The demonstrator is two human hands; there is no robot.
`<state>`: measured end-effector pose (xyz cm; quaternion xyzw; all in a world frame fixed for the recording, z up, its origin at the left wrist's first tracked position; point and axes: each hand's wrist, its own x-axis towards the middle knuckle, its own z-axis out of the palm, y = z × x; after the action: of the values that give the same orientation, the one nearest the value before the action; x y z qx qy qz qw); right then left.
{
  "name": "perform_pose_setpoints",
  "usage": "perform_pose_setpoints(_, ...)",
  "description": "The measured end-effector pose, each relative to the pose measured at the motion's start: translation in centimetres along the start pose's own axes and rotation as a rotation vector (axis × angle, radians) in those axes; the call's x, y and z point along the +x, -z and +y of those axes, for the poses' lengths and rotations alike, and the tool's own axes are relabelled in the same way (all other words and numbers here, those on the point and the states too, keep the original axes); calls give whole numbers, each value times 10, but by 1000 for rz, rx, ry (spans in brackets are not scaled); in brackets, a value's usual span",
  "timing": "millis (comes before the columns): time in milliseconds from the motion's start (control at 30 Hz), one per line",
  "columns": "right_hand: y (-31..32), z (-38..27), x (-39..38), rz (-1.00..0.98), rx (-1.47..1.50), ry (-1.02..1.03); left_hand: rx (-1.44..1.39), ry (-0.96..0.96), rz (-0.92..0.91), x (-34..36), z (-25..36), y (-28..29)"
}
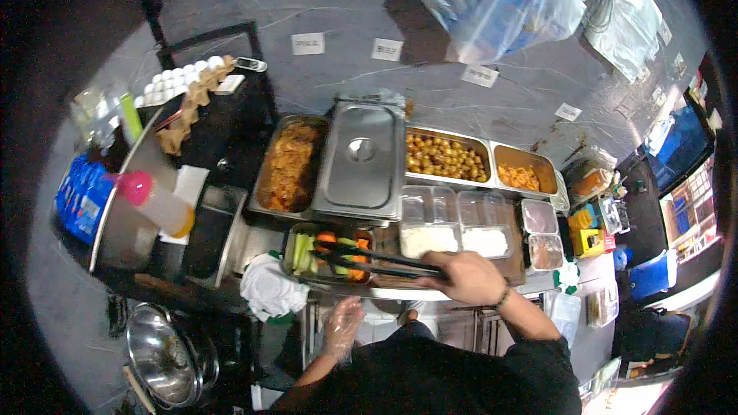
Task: The person assembles multiple takeout containers by placing rice and various cooked items into compartmentalized plastic boxes. They use tongs to transfer food from labeled metal trays and wear disposable gloves while handling the containers and food.
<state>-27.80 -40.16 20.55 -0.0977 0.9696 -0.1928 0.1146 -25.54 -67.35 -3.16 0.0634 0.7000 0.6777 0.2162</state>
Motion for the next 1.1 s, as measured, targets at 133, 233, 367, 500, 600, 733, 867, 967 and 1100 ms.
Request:
perform_pose_setpoints(133,20,90,-85,334,-38,-390,230,-109,-58,67,-17,-66)
perform_pose_setpoints(233,42,176,-82,347,-209,-507,303,-129,56,125,-82,-96)
perform_pose_setpoints(367,68,283,-33,340,-340,-366,410,-27,219,187,-81,-114)
perform_pose_setpoints(500,83,348,31,194,-448,-254,559,305,148,208,-42,-135)
perform_pose_setpoints(600,73,381,73,106,-479,-154,551,71,165,200,-29,-159)
perform_pose_setpoints(733,58,388,109,99,-475,-59,190,180,141,185,-53,-189)
perform_pose_setpoints(867,55,377,93,138,-501,-80,-100,324,44,175,-26,-193)
perform_pose_setpoints(967,55,369,75,87,-440,-198,-43,317,22,181,-26,-182)
perform_pose_setpoints(1100,48,355,48,185,-343,-296,-15,288,-80,199,-24,-163)
